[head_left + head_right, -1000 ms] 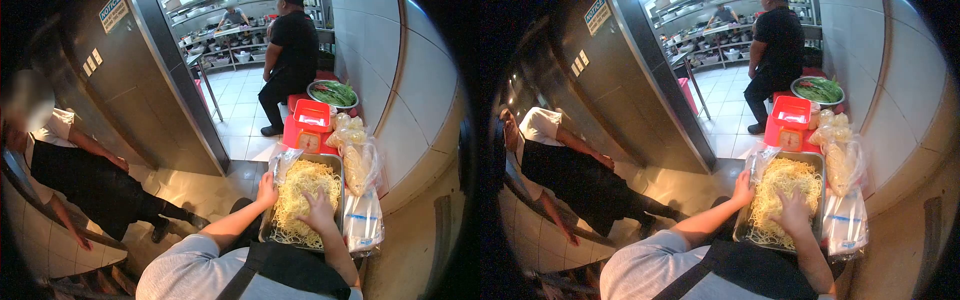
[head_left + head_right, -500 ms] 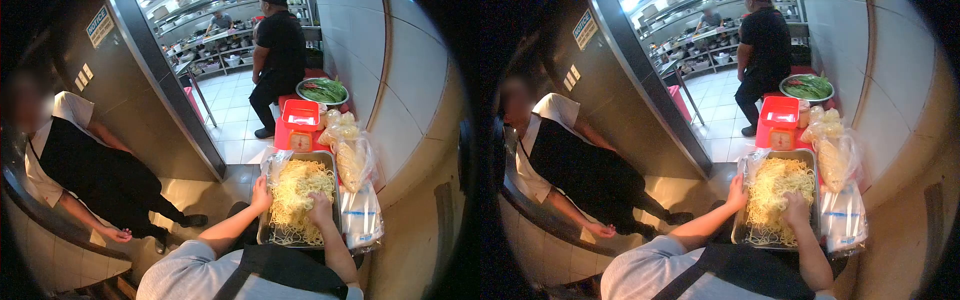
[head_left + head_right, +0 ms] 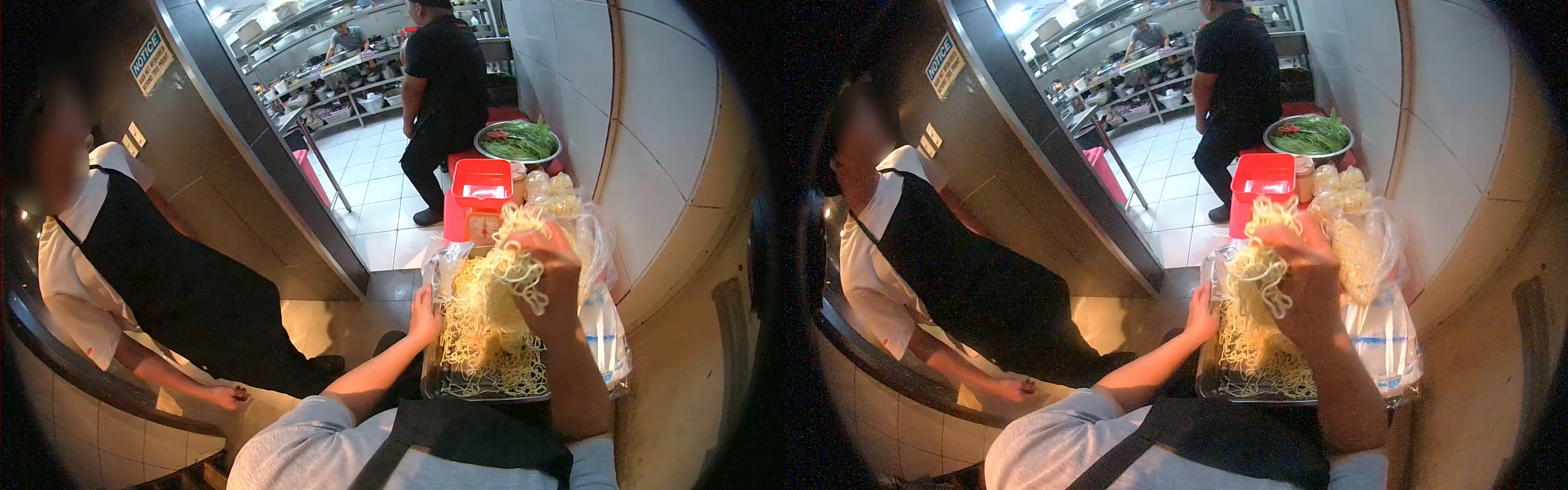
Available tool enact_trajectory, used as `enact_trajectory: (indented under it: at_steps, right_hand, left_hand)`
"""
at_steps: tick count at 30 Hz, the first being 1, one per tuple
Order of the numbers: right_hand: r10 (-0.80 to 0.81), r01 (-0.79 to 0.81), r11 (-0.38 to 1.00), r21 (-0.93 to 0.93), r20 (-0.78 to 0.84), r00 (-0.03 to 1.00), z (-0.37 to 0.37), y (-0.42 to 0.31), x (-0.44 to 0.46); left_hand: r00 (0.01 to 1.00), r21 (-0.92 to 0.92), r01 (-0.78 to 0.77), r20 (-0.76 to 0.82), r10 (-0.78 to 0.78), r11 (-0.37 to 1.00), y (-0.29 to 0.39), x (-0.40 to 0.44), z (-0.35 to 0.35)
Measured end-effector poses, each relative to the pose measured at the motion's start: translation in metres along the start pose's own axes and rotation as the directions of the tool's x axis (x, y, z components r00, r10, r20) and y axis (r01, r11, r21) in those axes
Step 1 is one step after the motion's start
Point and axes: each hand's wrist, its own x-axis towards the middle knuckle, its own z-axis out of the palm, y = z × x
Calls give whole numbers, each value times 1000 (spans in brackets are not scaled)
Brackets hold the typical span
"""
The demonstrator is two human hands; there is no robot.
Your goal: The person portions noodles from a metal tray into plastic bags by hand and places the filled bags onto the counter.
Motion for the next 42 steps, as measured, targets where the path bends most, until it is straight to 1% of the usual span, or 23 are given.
enact_trajectory:
  at_steps: [2,3,6,7,10,11,12,13,16,17,20,21,24,27,30,34,39,42]
  right_hand:
    - [-169,167,984,-62,-18,985,-13,-16,22]
    - [-71,72,996,55,-31,997,-13,-20,25]
    - [-58,55,998,34,97,994,-3,1,17]
    - [-21,4,996,91,181,983,-2,8,8]
    - [233,-216,972,-89,307,923,24,49,-45]
    - [325,-290,946,-146,452,831,26,61,-58]
    - [409,-354,911,-213,576,708,28,72,-71]
    - [482,-401,870,-289,675,559,30,77,-83]
    - [536,-186,809,-558,570,623,42,67,-121]
    - [603,-160,765,-624,607,517,46,67,-126]
    - [667,-104,714,-692,627,403,59,71,-152]
    - [685,-143,711,-689,632,361,61,73,-157]
    - [699,-169,693,-701,597,394,62,71,-161]
    - [693,-244,702,-669,563,451,64,79,-173]
    - [695,-270,699,-662,542,472,63,78,-174]
    - [712,-293,687,-665,535,455,63,80,-175]
    - [725,-340,678,-652,518,453,57,72,-169]
    - [725,-360,682,-637,521,451,69,93,-185]
  left_hand:
    - [1000,8,13,6,-13,1000,2,0,-1]
    - [1000,10,20,11,-20,1000,2,1,-1]
    - [1000,12,13,12,-13,1000,3,0,-3]
    - [1000,12,6,10,-6,1000,4,0,-3]
    - [1000,24,-2,-12,2,1000,3,-1,-2]
    - [1000,15,4,-4,-3,1000,3,-1,-2]
    - [1000,7,8,6,-8,1000,3,0,-2]
    - [1000,-2,11,16,-11,1000,4,1,-2]
    - [998,-24,45,47,-44,999,11,1,-9]
    - [998,-18,42,47,-41,999,10,2,-7]
    - [998,5,32,48,-33,999,9,1,-6]
    - [998,11,28,47,-29,1000,9,1,-6]
    - [999,28,7,40,-8,1000,6,2,-4]
    - [999,37,2,47,-3,999,4,3,-3]
    - [999,47,1,54,-4,999,7,2,-5]
    - [996,52,33,76,-37,998,11,3,-7]
    - [996,53,8,86,-13,999,5,4,-4]
    - [997,50,4,80,-7,999,4,4,-4]
